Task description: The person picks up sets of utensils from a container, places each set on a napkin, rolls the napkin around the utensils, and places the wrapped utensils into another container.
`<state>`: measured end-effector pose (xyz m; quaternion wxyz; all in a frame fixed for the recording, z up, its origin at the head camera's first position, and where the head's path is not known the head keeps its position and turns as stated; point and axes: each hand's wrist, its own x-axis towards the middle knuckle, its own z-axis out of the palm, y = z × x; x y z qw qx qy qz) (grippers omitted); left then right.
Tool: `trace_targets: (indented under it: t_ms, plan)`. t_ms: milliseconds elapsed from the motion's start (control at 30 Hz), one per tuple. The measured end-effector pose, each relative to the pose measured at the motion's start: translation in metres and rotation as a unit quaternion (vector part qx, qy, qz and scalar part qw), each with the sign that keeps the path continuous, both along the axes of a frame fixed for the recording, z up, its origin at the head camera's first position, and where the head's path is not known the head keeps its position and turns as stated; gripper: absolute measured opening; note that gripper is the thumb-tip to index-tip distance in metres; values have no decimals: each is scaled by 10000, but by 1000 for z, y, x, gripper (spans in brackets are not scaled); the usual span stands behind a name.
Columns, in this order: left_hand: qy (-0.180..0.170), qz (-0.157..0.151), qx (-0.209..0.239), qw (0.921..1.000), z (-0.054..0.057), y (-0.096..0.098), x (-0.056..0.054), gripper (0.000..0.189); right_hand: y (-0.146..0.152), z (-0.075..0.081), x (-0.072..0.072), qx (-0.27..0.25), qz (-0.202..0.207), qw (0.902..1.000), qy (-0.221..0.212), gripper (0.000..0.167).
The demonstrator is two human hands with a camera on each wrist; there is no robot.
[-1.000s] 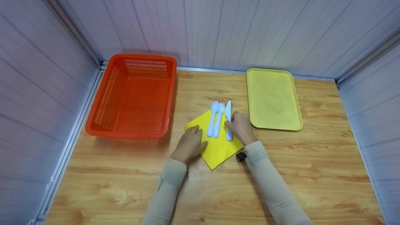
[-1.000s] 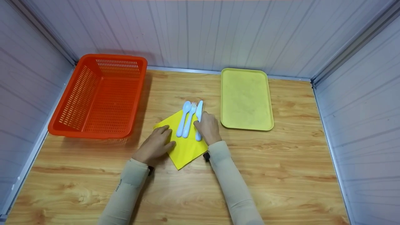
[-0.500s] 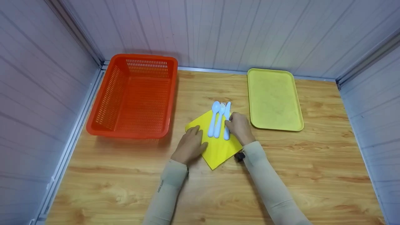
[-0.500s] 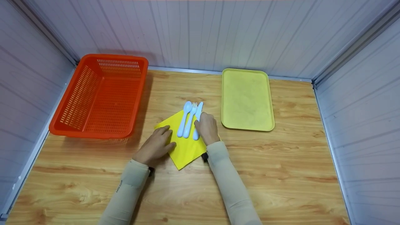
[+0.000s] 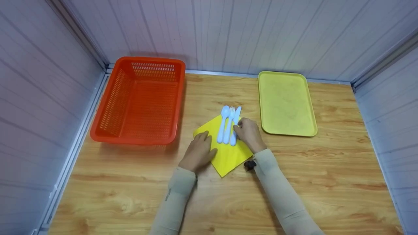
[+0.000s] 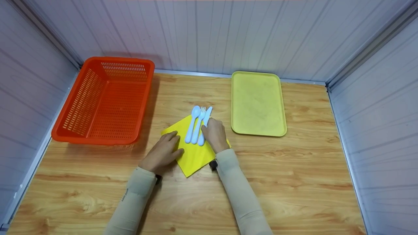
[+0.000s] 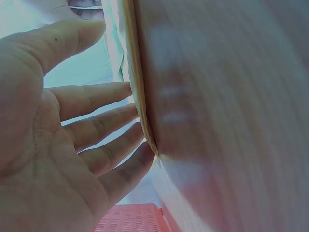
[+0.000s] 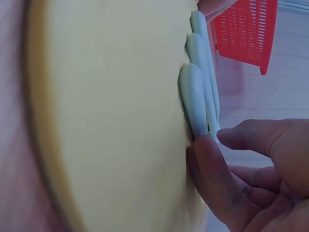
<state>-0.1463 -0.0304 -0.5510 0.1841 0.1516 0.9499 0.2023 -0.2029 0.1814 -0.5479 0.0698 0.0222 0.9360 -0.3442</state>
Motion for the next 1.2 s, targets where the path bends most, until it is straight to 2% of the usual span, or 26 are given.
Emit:
trace_targets:
  t_ms: [167, 333, 467, 567, 633, 733, 867, 967, 1067, 1200]
  plan:
    - [-16, 0, 49, 10000, 0, -1, 0, 62, -1, 0, 1, -40, 34, 10000, 44, 25]
    - [76, -78, 91, 9999, 2, -3, 2, 60, 2, 0, 7, -7, 235, 9995, 204, 25]
    - [62, -33, 183, 9998, 3, -4, 5, 58, 7, 3, 19, 268, 636, 9972, 283, 25]
    - [101, -35, 200, 9997, 3, -5, 9, 56, 11, 7, 33, 666, 1117, 9911, 287, 25]
    - [171, -106, 166, 9997, 4, -6, 12, 54, 15, 9, 44, 916, 1496, 9838, 368, 24]
    - [515, -372, 115, 9979, 4, -9, 19, 48, 21, 9, 61, 1193, 2158, 9664, 719, 23]
    - [1170, -756, 203, 9900, 3, -16, 27, 33, 29, 7, 80, 1314, 3039, 9318, 1485, 22]
    - [1430, -892, 328, 9851, 0, -19, 32, 22, 34, 4, 89, 1291, 3438, 9088, 1978, 24]
    - [1537, -926, 390, 9830, -2, -22, 34, 17, 38, 1, 94, 1212, 3587, 8990, 2198, 27]
    - [1725, -923, 485, 9795, -4, -23, 35, 14, 41, -2, 95, 1158, 3663, 8964, 2210, 29]
